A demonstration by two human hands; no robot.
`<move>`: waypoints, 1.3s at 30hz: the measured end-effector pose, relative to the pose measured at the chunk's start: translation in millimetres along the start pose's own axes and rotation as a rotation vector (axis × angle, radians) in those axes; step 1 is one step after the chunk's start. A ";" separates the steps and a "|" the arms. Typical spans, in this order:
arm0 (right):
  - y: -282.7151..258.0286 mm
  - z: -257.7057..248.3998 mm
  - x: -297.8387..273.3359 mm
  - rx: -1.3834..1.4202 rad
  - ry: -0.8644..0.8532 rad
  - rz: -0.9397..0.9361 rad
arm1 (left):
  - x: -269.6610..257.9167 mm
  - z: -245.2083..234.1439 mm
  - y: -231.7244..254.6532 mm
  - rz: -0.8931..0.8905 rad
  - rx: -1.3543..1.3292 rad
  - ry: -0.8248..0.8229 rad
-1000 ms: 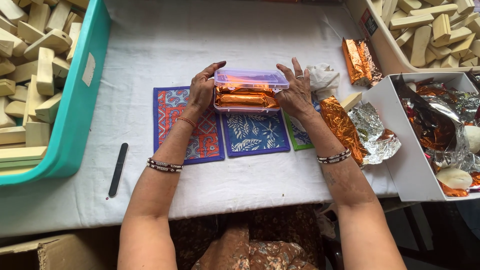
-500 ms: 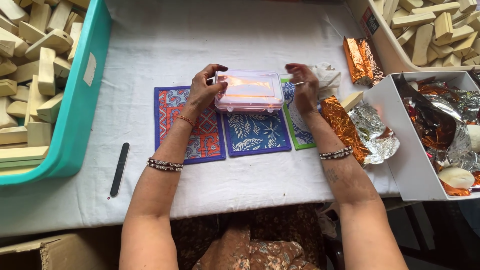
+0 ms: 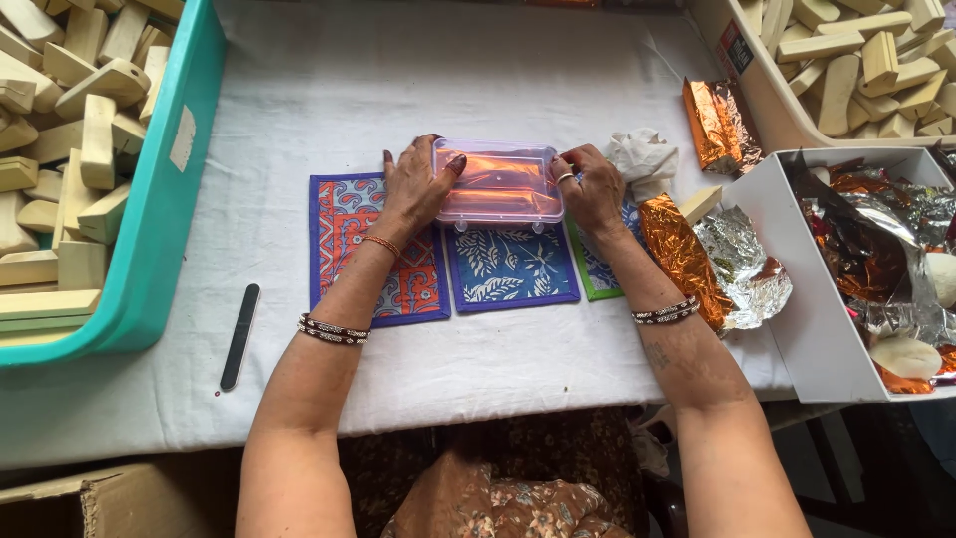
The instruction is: The person places a gold foil-wrapped item into a small plastic container, closes the lid, and wipes the container with a white cloth. They then wipe the table surface and the container lid again before placing the container aside.
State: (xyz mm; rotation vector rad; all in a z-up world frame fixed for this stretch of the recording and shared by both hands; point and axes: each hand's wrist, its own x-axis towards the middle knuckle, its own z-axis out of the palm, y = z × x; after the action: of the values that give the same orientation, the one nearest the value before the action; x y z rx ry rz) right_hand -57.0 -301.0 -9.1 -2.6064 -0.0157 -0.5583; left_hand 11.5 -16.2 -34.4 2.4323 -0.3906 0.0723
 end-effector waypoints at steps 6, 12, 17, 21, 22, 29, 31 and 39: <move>-6.0 -5.1 4.5 0.391 0.155 0.004 | -15.2 -9.9 34.9 -0.055 -0.353 -0.015; -13.9 -3.7 -0.3 0.373 0.209 -0.028 | -10.8 5.8 25.8 0.188 -0.463 0.265; -46.1 1.9 -14.1 -0.049 0.260 -0.481 | -10.3 6.9 25.8 0.132 -0.504 0.285; -72.8 3.1 -21.4 -0.202 -0.029 -0.603 | -13.8 -3.6 35.2 0.051 -0.545 0.283; -66.7 5.7 -20.8 -0.220 -0.107 -0.584 | -15.8 -9.3 39.6 -0.079 -0.656 0.213; -0.3 -7.6 6.5 -0.376 0.230 -0.085 | 3.3 16.4 1.3 -0.186 -0.685 0.332; 17.6 -17.8 12.6 -0.412 0.234 0.041 | 5.1 14.7 -1.0 -0.112 -0.780 0.369; 67.3 -3.1 15.9 -0.252 0.022 0.370 | -7.1 -5.3 25.2 -0.176 -1.112 -0.063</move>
State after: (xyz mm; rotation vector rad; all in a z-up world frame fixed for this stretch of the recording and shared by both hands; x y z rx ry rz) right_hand -36.4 -363.6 -30.4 -2.7454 0.5652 -0.4785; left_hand -2.5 -29.6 -15.9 1.3561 -0.1586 -0.2403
